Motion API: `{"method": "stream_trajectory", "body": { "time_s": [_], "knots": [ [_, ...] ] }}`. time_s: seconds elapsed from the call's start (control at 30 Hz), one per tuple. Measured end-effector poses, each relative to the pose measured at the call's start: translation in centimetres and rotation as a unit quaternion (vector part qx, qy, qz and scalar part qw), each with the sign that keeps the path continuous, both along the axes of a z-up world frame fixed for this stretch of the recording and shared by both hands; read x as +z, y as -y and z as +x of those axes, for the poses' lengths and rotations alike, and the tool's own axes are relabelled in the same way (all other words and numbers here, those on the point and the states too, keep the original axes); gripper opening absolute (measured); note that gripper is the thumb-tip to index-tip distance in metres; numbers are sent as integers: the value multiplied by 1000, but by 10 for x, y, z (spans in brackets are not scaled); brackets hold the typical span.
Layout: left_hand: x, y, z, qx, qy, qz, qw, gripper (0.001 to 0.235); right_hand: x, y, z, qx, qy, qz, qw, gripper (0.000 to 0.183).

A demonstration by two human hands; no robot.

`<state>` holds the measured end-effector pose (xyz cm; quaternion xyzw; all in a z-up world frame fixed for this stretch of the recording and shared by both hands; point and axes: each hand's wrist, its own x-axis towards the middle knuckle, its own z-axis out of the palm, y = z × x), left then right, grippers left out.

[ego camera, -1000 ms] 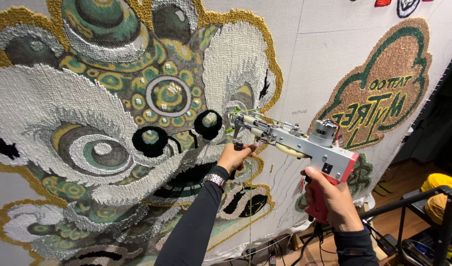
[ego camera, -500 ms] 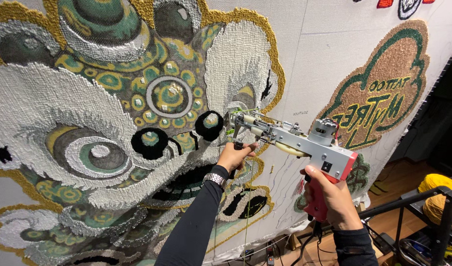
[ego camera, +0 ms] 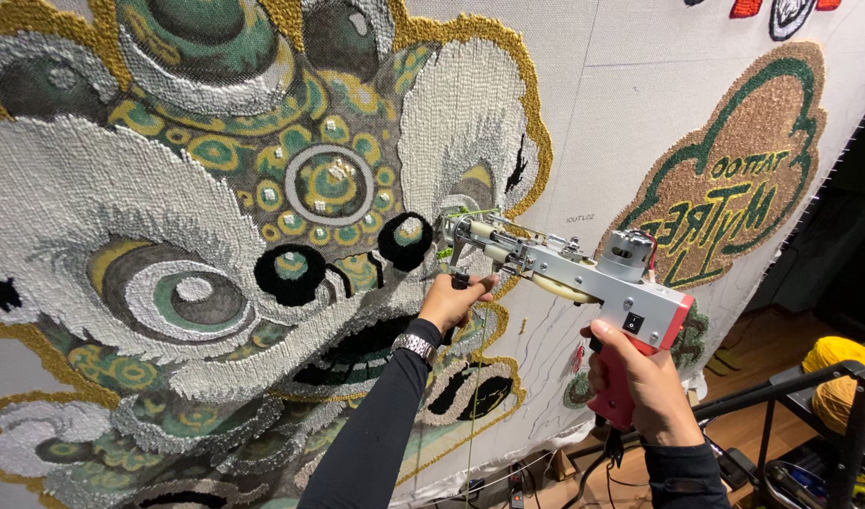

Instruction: The person uses a handheld tufting gun to apply green yarn onto a large canvas featuring a pre-drawn design of a stylized lion head. The operator guides the tool along the contours of the design, filling in specific areas with loops of yarn. The process involves continuous movement of the tool and manual feeding of the yarn to maintain tension.

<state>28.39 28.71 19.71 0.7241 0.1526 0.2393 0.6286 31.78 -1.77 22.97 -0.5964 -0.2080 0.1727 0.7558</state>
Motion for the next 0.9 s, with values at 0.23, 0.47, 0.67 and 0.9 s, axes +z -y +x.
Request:
{"method": "stream_trajectory", "body": {
  "time_s": [0.23, 0.47, 0.67, 0.9],
  "knots": [
    [-2, -4, 2, 3, -10, 15, 1000, 49, -1, -3, 0, 7, 21, -1, 1000, 38],
    [2, -7, 1, 11, -16, 11, 1000, 50, -1, -6, 0, 6, 30, -3, 1000, 37],
    [5, -8, -1, 4, -19, 6, 1000, 49, 1, -9, -3, 18, 33, 6, 999, 36],
    [8, -15, -1, 16, -37, 21, 999, 50, 10, -17, -14, 3, 35, 1, 999, 33]
  ]
}}
